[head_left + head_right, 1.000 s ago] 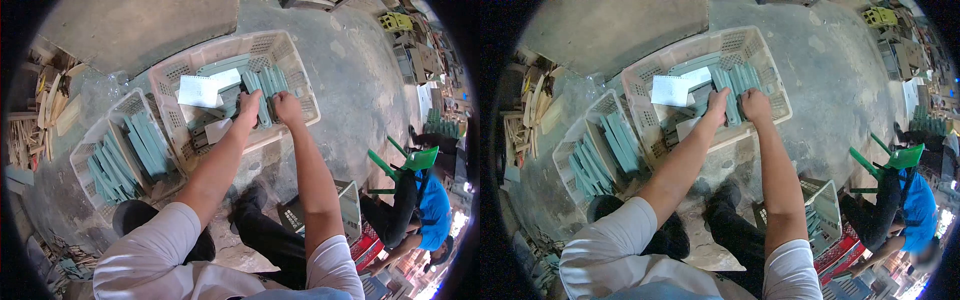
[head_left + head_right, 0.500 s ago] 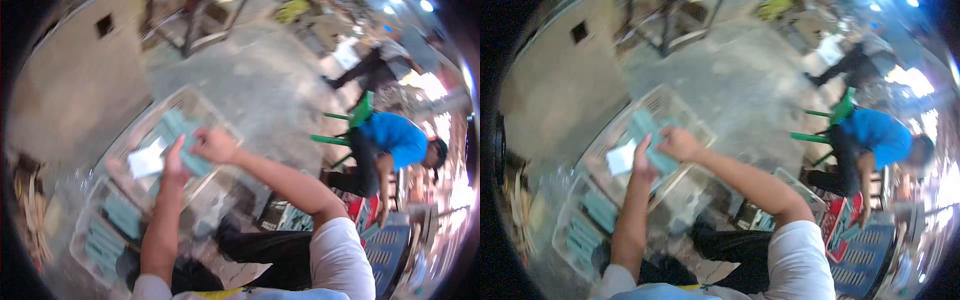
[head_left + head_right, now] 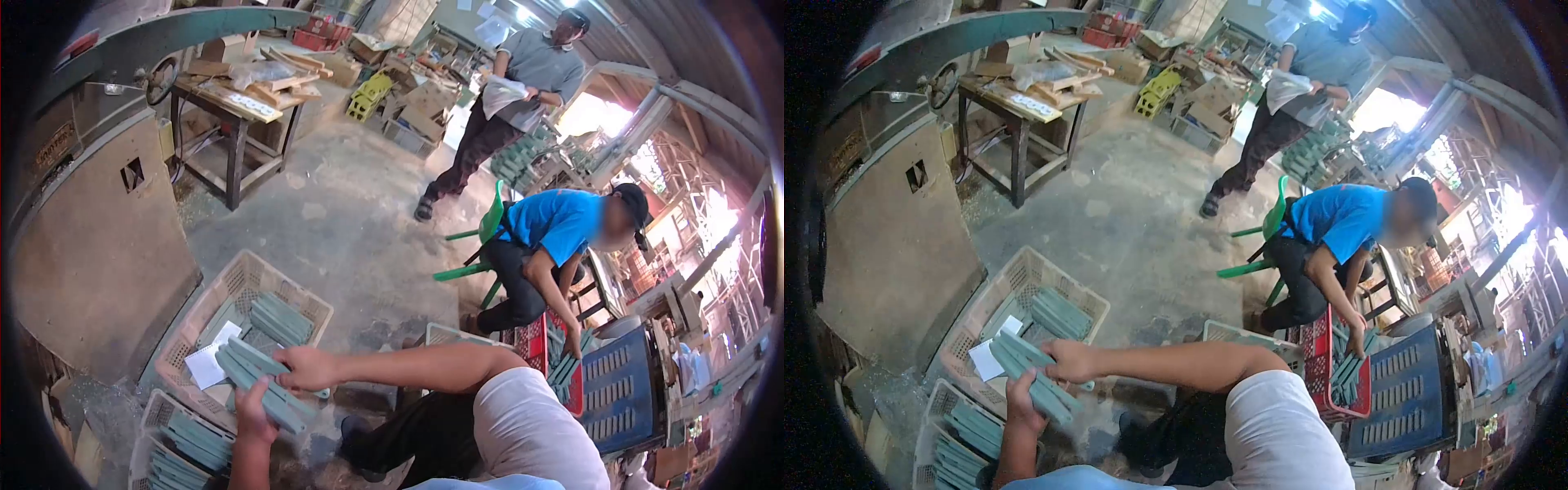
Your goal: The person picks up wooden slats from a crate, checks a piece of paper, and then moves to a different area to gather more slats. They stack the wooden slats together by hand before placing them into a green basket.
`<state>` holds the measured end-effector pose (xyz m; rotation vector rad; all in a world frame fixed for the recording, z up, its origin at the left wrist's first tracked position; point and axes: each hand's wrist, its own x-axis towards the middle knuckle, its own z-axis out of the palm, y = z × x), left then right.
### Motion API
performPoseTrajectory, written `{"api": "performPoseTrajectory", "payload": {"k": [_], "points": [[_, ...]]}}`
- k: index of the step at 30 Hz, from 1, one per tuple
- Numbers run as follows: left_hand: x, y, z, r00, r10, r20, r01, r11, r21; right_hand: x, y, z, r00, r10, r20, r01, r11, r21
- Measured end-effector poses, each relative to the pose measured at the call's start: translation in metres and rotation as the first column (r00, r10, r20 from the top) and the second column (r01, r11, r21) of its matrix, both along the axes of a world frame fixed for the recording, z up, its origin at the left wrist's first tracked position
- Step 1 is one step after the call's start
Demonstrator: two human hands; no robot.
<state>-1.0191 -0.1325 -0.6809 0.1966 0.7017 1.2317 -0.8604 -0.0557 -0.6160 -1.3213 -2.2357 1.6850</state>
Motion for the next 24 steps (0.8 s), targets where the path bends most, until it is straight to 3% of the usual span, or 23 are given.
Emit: {"api": "performPoseTrajectory", "payload": {"k": [2,4,6,9,10,12,16,24], "points": [[-0.004,-0.016,-0.008,0.996,-0.008,-0.083,0.011,0.999,0.03,-0.005,-0.013,0.005,0.991,-0.11,-0.074,0.104,0.991,-0.084],[-0.006,-0.019,-0.041,0.995,-0.008,-0.101,0.009,1.0,0.009,-0.006,-0.022,0.021,0.991,-0.129,-0.041,0.123,0.984,-0.126],[-0.004,-0.021,-0.03,1.0,0.017,-0.009,-0.016,0.999,0.034,-0.006,-0.036,0.018,0.996,-0.08,0.047,0.065,0.963,0.26],[-0.007,-0.022,-0.007,1.0,0.001,-0.006,0.0,0.994,0.106,0.002,-0.056,0.023,0.986,-0.155,0.055,0.12,0.908,0.401],[-0.006,-0.021,-0.003,1.0,-0.008,-0.019,0.011,0.988,0.155,0.003,-0.063,0.026,0.987,-0.154,0.053,0.119,0.904,0.41],[-0.002,-0.023,-0.002,0.999,0.013,-0.041,-0.006,0.986,0.168,0.004,-0.073,0.03,0.959,-0.281,-0.014,0.276,0.928,0.251],[0.002,-0.033,0.002,0.993,0.091,-0.076,-0.08,0.986,0.144,-0.002,-0.073,0.025,0.978,-0.205,0.047,0.183,0.939,0.291],[0.0,-0.033,0.016,0.993,0.085,-0.085,-0.073,0.988,0.137,-0.004,-0.062,0.041,0.983,-0.164,0.085,0.137,0.955,0.261]]}}
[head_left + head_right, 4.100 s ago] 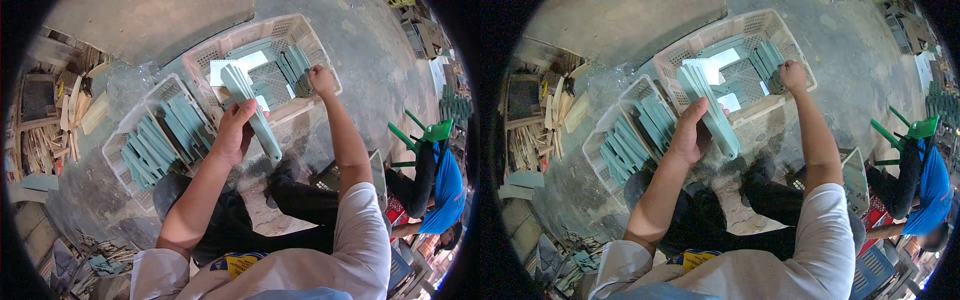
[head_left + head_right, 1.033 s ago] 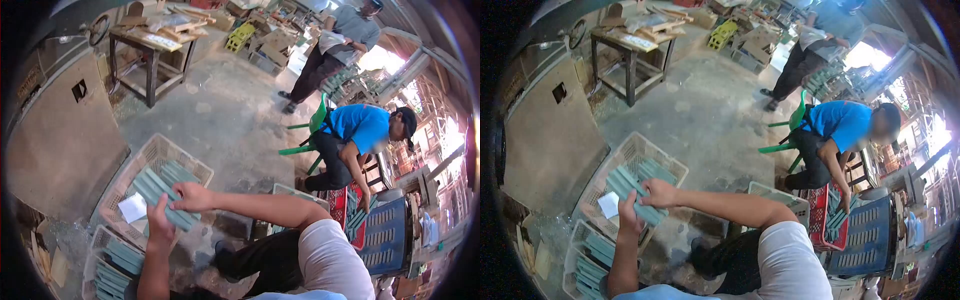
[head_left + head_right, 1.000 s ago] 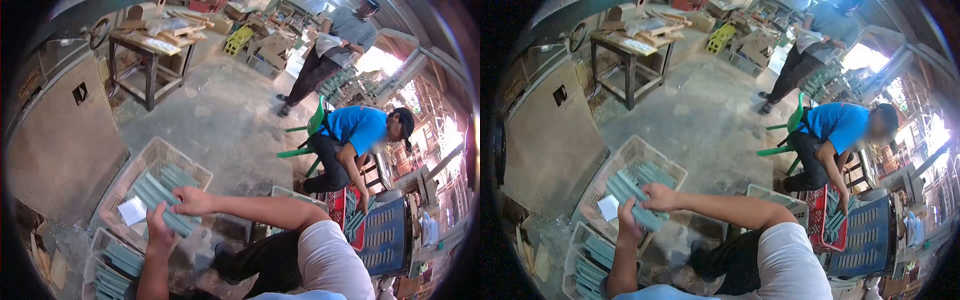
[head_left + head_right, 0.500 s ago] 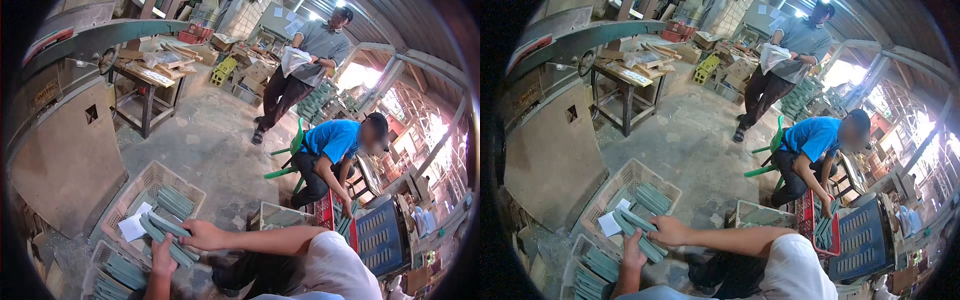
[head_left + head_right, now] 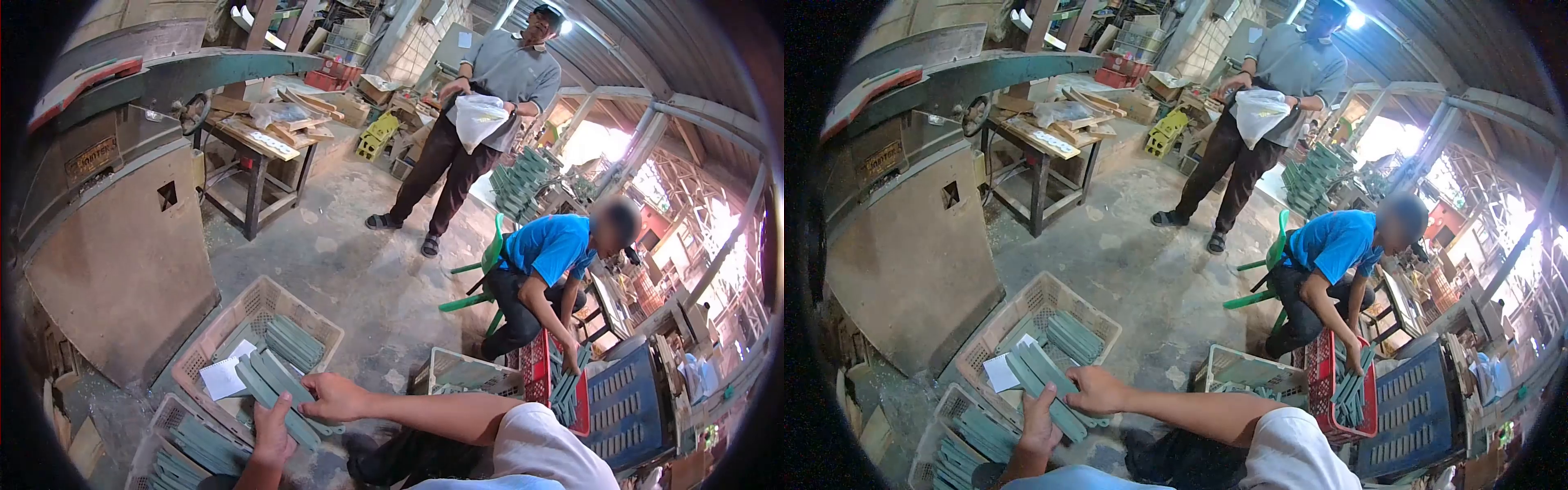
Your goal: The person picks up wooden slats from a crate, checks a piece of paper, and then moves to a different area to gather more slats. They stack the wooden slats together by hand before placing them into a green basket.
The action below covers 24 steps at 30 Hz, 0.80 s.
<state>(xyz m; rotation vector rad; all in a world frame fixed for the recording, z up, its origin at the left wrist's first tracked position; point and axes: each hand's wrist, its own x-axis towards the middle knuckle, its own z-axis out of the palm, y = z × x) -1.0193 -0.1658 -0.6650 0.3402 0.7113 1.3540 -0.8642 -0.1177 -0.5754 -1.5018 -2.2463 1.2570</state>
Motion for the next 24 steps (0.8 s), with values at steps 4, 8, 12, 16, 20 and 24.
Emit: {"api": "performPoseTrajectory", "payload": {"k": [4,8,12,16,20,24], "points": [[-0.022,0.012,-0.013,0.999,-0.024,-0.043,0.026,0.998,0.052,0.004,0.015,-0.001,0.986,0.163,-0.011,-0.164,0.984,-0.076],[-0.038,0.012,-0.014,1.0,0.001,0.027,-0.001,1.0,0.006,-0.014,0.012,0.005,0.981,0.192,-0.033,-0.195,0.966,-0.169],[-0.045,0.013,-0.005,0.998,-0.001,0.063,-0.001,1.0,0.025,-0.03,0.008,0.011,0.985,0.137,-0.109,-0.155,0.972,-0.179],[-0.053,0.014,0.007,0.994,-0.038,0.102,0.041,0.999,-0.024,-0.044,0.002,0.019,0.984,0.11,-0.139,-0.123,0.988,-0.088],[-0.064,0.007,0.018,0.991,-0.042,0.13,0.039,0.999,0.029,-0.067,0.0,0.049,0.993,0.089,0.072,-0.08,0.99,-0.118],[-0.077,0.001,0.032,0.981,-0.016,0.192,-0.005,0.994,0.105,-0.074,0.002,0.042,0.994,0.031,-0.104,-0.044,0.992,-0.119]]}}
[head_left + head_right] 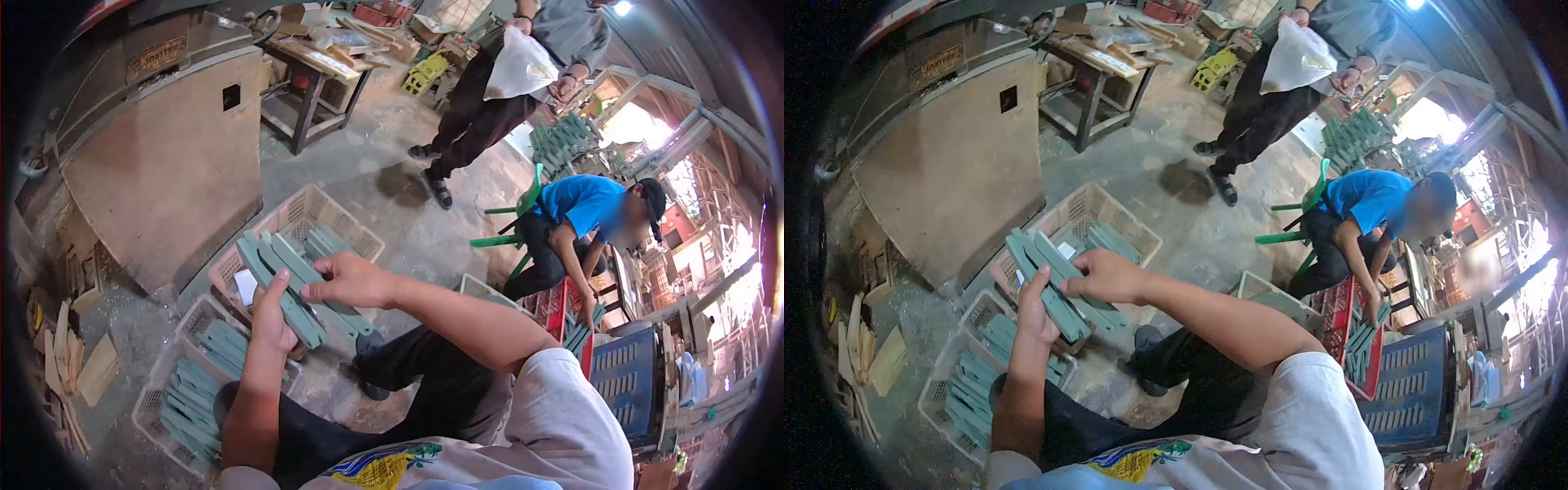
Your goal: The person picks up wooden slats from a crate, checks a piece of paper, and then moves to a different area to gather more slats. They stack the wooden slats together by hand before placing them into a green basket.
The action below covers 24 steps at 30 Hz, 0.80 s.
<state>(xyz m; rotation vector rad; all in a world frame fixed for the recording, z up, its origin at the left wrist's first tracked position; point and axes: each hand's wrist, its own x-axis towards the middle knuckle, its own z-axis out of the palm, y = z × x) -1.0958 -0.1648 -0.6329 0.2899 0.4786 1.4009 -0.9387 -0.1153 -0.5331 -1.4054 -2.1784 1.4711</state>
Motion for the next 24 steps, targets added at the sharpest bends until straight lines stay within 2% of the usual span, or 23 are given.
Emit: {"api": "performPoseTrajectory", "payload": {"k": [2,3,4,6,8,10,11,12,13,14,16,17,18,21,24], "points": [[-0.004,0.001,0.007,1.0,0.025,-0.011,-0.025,1.0,0.002,-0.002,0.009,0.002,0.995,0.05,0.091,-0.054,0.998,0.035],[-0.006,0.0,0.014,0.999,0.037,0.015,-0.036,0.999,-0.022,-0.005,0.009,0.015,1.0,0.015,0.012,-0.016,0.999,0.034],[-0.009,0.0,0.018,0.997,0.057,0.044,-0.056,0.998,-0.038,-0.003,0.012,0.018,0.999,0.035,0.009,-0.035,0.999,0.025],[-0.016,0.004,0.007,0.994,0.113,-0.004,-0.113,0.993,-0.044,-0.003,0.023,0.027,0.985,-0.133,-0.11,0.121,0.986,-0.111],[-0.018,0.007,0.007,0.991,0.125,-0.051,-0.129,0.989,-0.074,-0.002,0.028,0.023,0.976,-0.125,-0.178,0.103,0.986,-0.131],[-0.02,0.01,-0.001,0.989,0.137,-0.062,-0.14,0.989,-0.052,0.001,0.037,0.015,0.932,-0.206,-0.3,0.141,0.964,-0.226],[-0.022,0.011,-0.005,0.989,0.115,-0.096,-0.122,0.99,-0.067,0.007,0.046,0.013,0.952,-0.14,-0.272,0.112,0.987,-0.117],[-0.023,0.014,-0.01,0.987,0.094,-0.131,-0.106,0.991,-0.081,0.007,0.049,0.025,0.951,-0.127,-0.281,0.1,0.989,-0.108],[-0.024,0.018,-0.018,0.984,0.115,-0.137,-0.129,0.986,-0.105,0.006,0.051,0.042,0.945,-0.216,-0.246,0.223,0.975,-0.001],[-0.026,0.021,-0.022,0.982,0.116,-0.147,-0.13,0.988,-0.088,0.01,0.055,0.056,0.922,-0.314,-0.226,0.345,0.931,0.114],[-0.027,0.029,-0.026,0.981,0.137,-0.136,-0.156,0.977,-0.143,0.038,0.074,0.08,0.881,-0.309,-0.357,0.459,0.739,0.494],[-0.029,0.031,-0.027,0.981,0.149,-0.121,-0.166,0.974,-0.151,0.05,0.08,0.1,0.847,-0.411,-0.336,0.516,0.483,0.708],[-0.029,0.033,-0.03,0.982,0.144,-0.124,-0.161,0.977,-0.141,0.065,0.084,0.119,0.789,-0.509,-0.343,0.49,0.188,0.851],[-0.036,0.032,-0.026,0.98,0.138,-0.145,-0.168,0.962,-0.217,0.144,0.125,0.129,0.641,-0.675,-0.365,0.567,0.096,0.818],[-0.038,0.034,-0.032,0.969,0.183,-0.166,-0.222,0.94,-0.258,0.197,0.169,0.12,0.572,-0.778,-0.26,0.526,0.105,0.844]]}}
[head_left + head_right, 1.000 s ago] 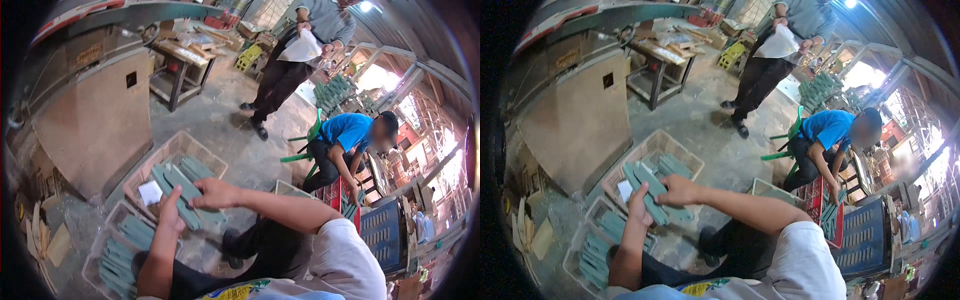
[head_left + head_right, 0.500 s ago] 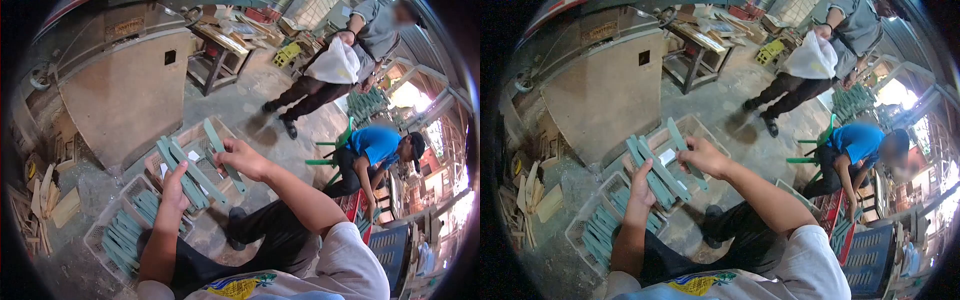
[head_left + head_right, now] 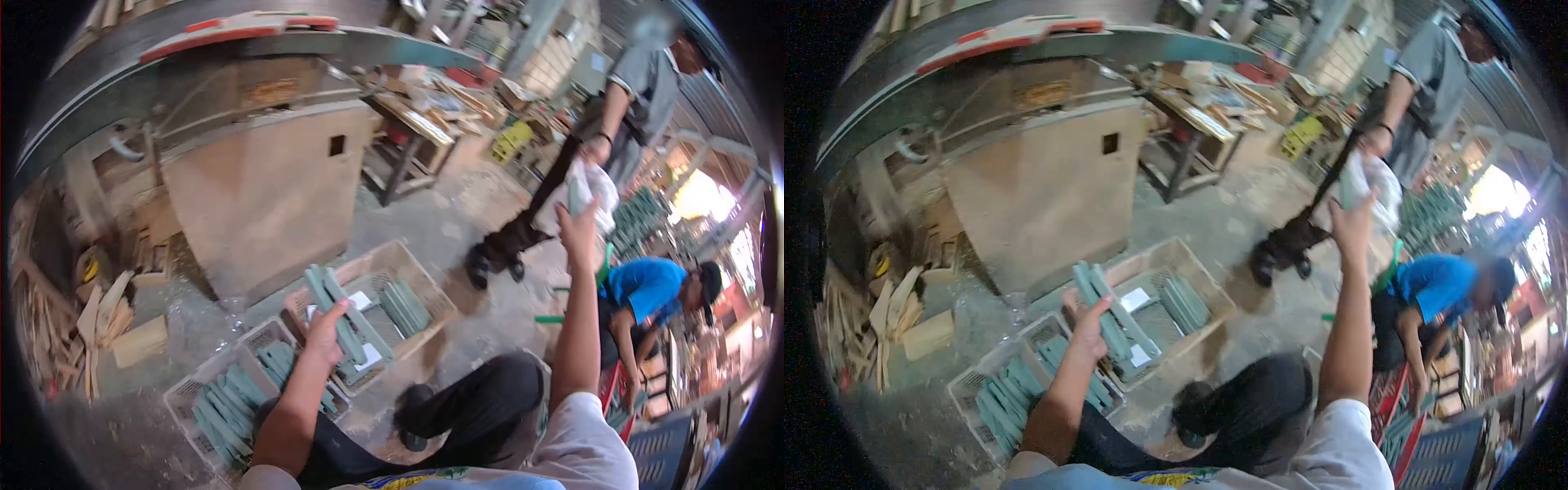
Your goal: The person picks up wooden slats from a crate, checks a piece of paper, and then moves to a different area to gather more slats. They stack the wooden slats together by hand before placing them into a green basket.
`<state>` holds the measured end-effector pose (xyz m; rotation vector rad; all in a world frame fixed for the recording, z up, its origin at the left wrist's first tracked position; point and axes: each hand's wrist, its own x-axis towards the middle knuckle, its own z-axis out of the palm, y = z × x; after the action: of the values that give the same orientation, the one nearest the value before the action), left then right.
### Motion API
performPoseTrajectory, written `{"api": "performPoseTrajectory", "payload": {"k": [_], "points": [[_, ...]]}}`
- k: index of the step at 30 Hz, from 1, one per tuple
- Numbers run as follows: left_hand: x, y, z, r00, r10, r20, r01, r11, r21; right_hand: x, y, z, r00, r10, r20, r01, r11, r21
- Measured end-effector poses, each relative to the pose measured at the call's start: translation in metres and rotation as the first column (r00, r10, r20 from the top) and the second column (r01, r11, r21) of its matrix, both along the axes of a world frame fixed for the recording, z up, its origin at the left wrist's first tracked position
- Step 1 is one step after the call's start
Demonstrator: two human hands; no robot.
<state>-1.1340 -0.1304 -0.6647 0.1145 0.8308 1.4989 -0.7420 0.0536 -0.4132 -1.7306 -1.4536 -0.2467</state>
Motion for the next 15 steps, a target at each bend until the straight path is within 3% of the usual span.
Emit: {"api": "performPoseTrajectory", "payload": {"k": [4,6,8,10,14,15], "points": [[-0.003,0.0,-0.006,1.0,-0.02,-0.024,0.021,0.998,0.062,0.044,0.031,-0.003,0.983,-0.136,0.126,0.151,0.981,-0.125],[-0.002,-0.001,0.002,0.997,-0.075,-0.031,0.077,0.995,0.06,0.047,0.036,-0.004,0.982,-0.158,0.104,0.16,0.987,-0.007],[-0.002,0.002,-0.008,0.998,-0.055,-0.029,0.056,0.997,0.045,0.039,0.03,0.011,0.993,-0.081,-0.085,0.076,0.995,-0.062],[-0.001,0.003,-0.012,0.994,-0.107,-0.025,0.109,0.991,0.072,0.01,0.017,0.032,0.961,0.115,-0.252,-0.104,0.993,0.056],[-0.001,0.003,-0.012,0.993,-0.114,-0.042,0.116,0.991,0.059,-0.059,-0.01,0.082,0.827,0.434,-0.357,-0.346,0.894,0.285],[-0.003,0.002,-0.012,0.987,-0.155,-0.032,0.157,0.986,0.06,-0.071,-0.009,0.096,0.796,0.461,-0.393,-0.384,0.886,0.26]]}}
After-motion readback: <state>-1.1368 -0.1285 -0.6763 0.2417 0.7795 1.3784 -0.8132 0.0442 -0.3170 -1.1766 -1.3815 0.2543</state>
